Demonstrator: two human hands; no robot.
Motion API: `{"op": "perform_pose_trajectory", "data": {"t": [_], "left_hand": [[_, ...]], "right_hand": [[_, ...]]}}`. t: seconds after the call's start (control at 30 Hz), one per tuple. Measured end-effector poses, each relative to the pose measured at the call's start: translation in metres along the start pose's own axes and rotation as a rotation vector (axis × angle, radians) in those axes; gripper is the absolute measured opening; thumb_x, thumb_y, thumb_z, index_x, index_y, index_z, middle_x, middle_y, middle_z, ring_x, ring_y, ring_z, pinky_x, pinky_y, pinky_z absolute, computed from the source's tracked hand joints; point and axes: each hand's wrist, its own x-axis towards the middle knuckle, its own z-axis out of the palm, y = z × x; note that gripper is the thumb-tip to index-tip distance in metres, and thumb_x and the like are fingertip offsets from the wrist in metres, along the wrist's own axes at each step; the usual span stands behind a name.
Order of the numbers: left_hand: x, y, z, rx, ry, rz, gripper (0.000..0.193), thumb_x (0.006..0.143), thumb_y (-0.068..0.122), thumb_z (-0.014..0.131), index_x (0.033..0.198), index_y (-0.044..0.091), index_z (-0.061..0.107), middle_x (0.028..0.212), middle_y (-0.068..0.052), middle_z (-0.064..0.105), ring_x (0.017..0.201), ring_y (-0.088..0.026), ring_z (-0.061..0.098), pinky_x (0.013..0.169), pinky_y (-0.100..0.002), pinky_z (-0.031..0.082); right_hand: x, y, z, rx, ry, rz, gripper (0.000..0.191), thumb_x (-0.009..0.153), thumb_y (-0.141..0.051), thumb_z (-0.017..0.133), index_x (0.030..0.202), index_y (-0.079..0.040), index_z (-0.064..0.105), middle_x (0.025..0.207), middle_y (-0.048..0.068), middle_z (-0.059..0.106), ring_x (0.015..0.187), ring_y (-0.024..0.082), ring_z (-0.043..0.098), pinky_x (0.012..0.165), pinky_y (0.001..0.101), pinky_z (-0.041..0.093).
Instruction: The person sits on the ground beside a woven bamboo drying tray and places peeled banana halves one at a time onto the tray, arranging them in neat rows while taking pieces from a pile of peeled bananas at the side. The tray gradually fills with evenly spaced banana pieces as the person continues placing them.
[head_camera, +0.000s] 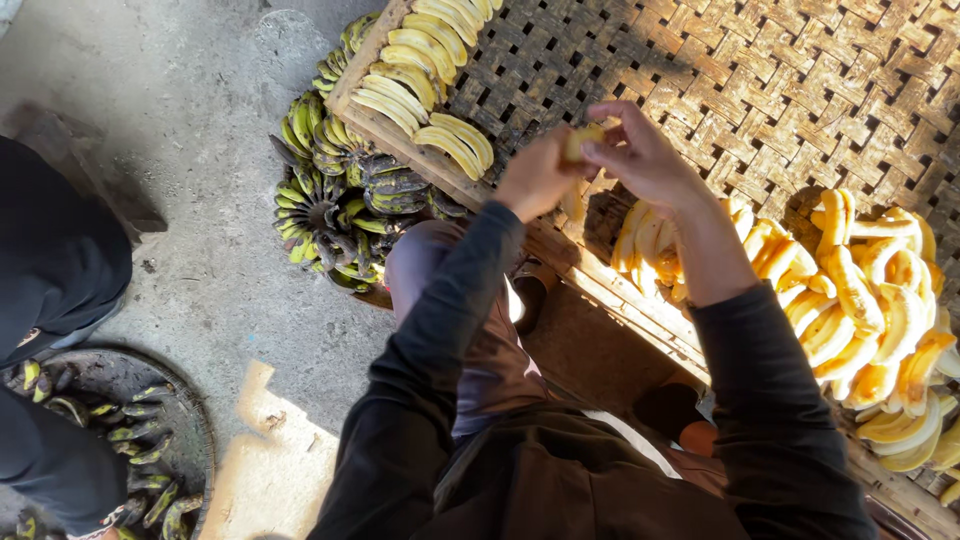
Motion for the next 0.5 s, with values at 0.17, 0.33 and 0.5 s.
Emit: {"op": "perform_pose_trajectory", "data": {"t": [0.17,0.33,0.5], "left_hand": [[0.018,-0.02,-0.074,-0.54,0.03,0.304,0.029,0.101,0.016,0.074,0.124,0.006,0.06,0.115,-0.006,0.069,0.107,-0.017,0.069,0.096,-0.034,0.06],[0.026,-0.048,-0.12,-0.627,0.049,0.309,0.037,0.098,0.01,0.075,0.132,0.008,0.059,0.115,-0.004,0.062,0.11,-0.016,0.066,0.099,-0.032,0.061],[0.023,-0.073,-0.146,-0.545,0.213,0.231,0.042,0.094,0.003,0.078,0.131,0.005,0.06,0.119,-0.008,0.061,0.107,-0.018,0.065,0.095,-0.031,0.061]], "right_hand": [[0.035,-0.012,0.04,0.56,-0.124,-0.016,0.052,0.1,-0.035,0.062,0.143,-0.008,0.05,0.123,0.011,0.067,0.108,0.022,0.067,0.095,0.0402,0.057],[0.079,-0.01,0.069,0.57,-0.088,-0.063,0.043,0.103,-0.027,0.064,0.14,-0.006,0.056,0.116,0.008,0.068,0.099,0.016,0.066,0.084,0.0342,0.055],[0.116,-0.015,0.109,0.253,0.201,-0.012,0.042,0.095,-0.01,0.072,0.134,-0.007,0.059,0.112,0.011,0.069,0.091,0.019,0.061,0.077,0.0347,0.051]]}}
